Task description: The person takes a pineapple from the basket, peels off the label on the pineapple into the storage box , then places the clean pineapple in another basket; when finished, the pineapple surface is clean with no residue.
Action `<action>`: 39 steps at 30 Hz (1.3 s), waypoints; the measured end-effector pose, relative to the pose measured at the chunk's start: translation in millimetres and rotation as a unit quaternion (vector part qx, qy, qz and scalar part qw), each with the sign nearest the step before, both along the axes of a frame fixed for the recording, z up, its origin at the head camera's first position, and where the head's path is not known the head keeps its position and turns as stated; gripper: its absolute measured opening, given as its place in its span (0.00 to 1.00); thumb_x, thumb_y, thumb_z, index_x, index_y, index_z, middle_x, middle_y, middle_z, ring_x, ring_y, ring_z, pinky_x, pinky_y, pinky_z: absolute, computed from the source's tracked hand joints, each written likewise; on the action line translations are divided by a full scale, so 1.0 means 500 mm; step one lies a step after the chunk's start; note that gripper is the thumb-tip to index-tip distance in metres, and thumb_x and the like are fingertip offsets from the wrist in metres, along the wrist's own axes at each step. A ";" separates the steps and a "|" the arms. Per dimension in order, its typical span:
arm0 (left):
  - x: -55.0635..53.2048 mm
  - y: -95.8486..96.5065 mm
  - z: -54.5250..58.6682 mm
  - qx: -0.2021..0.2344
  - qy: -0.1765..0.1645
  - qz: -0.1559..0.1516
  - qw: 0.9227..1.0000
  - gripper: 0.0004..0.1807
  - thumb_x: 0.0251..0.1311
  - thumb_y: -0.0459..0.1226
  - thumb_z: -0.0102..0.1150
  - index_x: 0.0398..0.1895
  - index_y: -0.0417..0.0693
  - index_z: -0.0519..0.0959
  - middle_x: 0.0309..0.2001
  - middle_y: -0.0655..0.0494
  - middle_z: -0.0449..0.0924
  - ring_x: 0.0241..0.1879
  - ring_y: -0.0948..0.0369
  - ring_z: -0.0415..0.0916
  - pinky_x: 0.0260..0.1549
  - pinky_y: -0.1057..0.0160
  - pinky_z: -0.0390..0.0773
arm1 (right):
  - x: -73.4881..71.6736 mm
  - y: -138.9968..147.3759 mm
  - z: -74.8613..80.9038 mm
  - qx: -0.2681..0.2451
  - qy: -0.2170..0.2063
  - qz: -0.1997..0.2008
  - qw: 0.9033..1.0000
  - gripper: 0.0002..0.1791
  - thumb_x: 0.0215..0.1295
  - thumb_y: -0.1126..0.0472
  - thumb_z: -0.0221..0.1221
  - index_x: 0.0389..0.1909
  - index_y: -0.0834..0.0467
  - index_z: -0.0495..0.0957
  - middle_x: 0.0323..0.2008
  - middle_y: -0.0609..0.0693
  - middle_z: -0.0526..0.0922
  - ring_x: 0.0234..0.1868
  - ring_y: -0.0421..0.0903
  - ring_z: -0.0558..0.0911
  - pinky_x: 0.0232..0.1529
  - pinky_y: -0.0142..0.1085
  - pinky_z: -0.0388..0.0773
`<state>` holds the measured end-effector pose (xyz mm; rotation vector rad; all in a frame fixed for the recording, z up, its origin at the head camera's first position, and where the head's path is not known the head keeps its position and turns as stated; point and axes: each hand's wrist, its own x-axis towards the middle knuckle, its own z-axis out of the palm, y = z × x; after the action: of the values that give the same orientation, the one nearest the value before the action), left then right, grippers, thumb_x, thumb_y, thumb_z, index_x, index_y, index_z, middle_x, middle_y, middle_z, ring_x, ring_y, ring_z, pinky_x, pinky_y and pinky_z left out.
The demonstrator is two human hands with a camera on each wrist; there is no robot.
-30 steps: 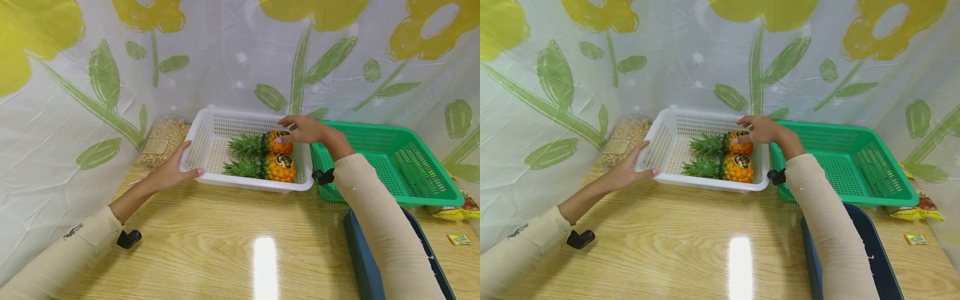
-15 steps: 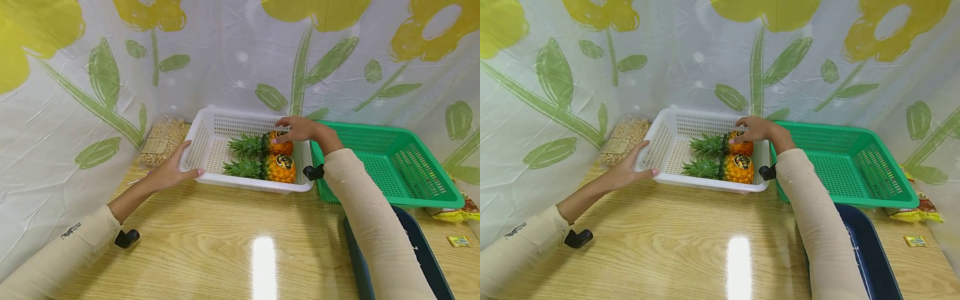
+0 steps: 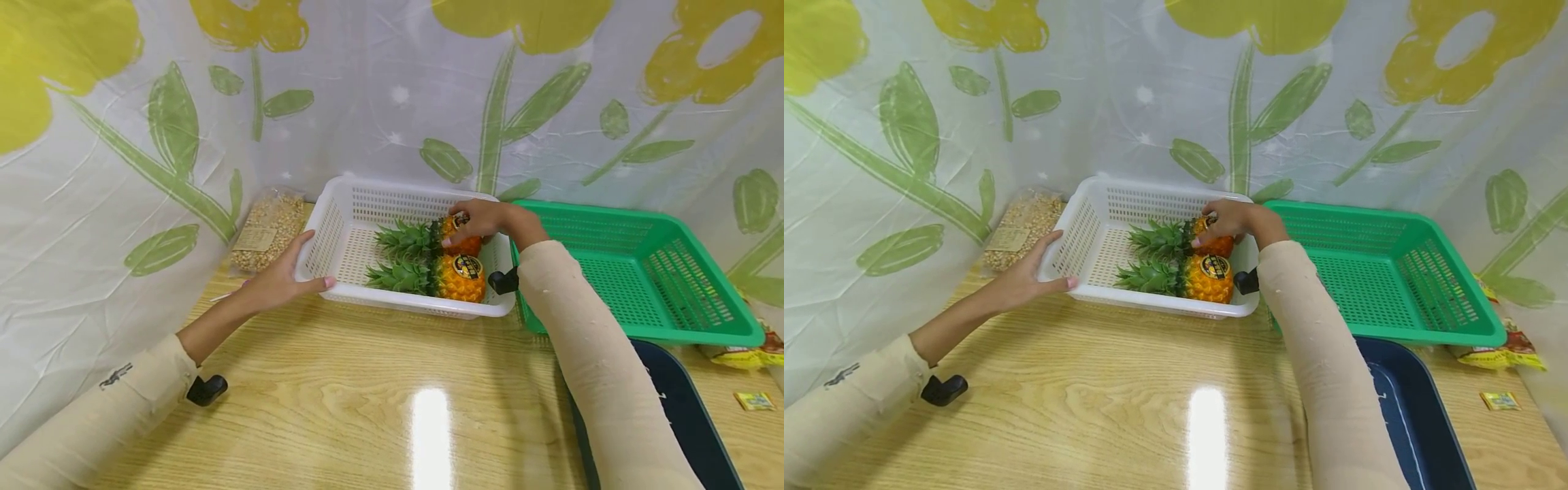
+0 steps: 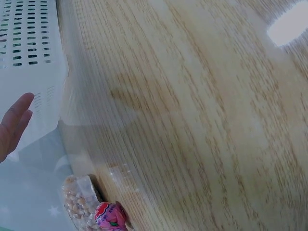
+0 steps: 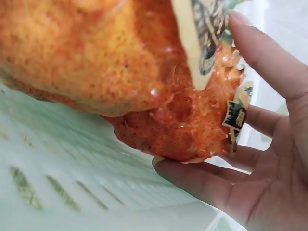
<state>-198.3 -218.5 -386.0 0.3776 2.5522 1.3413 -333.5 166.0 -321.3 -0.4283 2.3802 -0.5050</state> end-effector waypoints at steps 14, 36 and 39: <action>0.003 0.002 0.005 -0.002 0.000 0.000 1.000 0.60 0.61 0.52 0.67 0.82 0.53 0.32 0.75 0.32 0.54 0.71 0.37 0.60 0.69 0.34 0.60 | -0.008 -0.007 -0.003 0.055 0.003 0.013 0.998 0.53 0.61 0.46 0.70 0.80 0.50 0.49 0.79 0.59 0.47 0.73 0.60 0.65 0.59 0.51 0.78; -0.001 0.000 -0.001 0.011 -0.001 -0.008 1.000 0.60 0.61 0.50 0.67 0.82 0.51 0.32 0.73 0.32 0.57 0.70 0.37 0.63 0.68 0.36 0.62 | -0.013 -0.005 -0.011 0.078 0.052 0.050 0.994 0.53 0.58 0.44 0.72 0.79 0.50 0.54 0.78 0.60 0.53 0.76 0.63 0.57 0.69 0.59 0.65; -0.002 0.000 -0.001 0.016 -0.002 -0.009 1.000 0.60 0.62 0.50 0.67 0.82 0.51 0.32 0.73 0.32 0.57 0.70 0.38 0.63 0.68 0.36 0.63 | -0.016 -0.002 -0.011 0.074 0.052 0.046 0.995 0.52 0.57 0.44 0.72 0.78 0.50 0.55 0.77 0.60 0.54 0.75 0.62 0.59 0.68 0.59 0.67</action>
<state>-199.2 -218.6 -386.7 0.4032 2.5200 1.3773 -341.2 164.7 -326.9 -0.5040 2.4642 -0.2674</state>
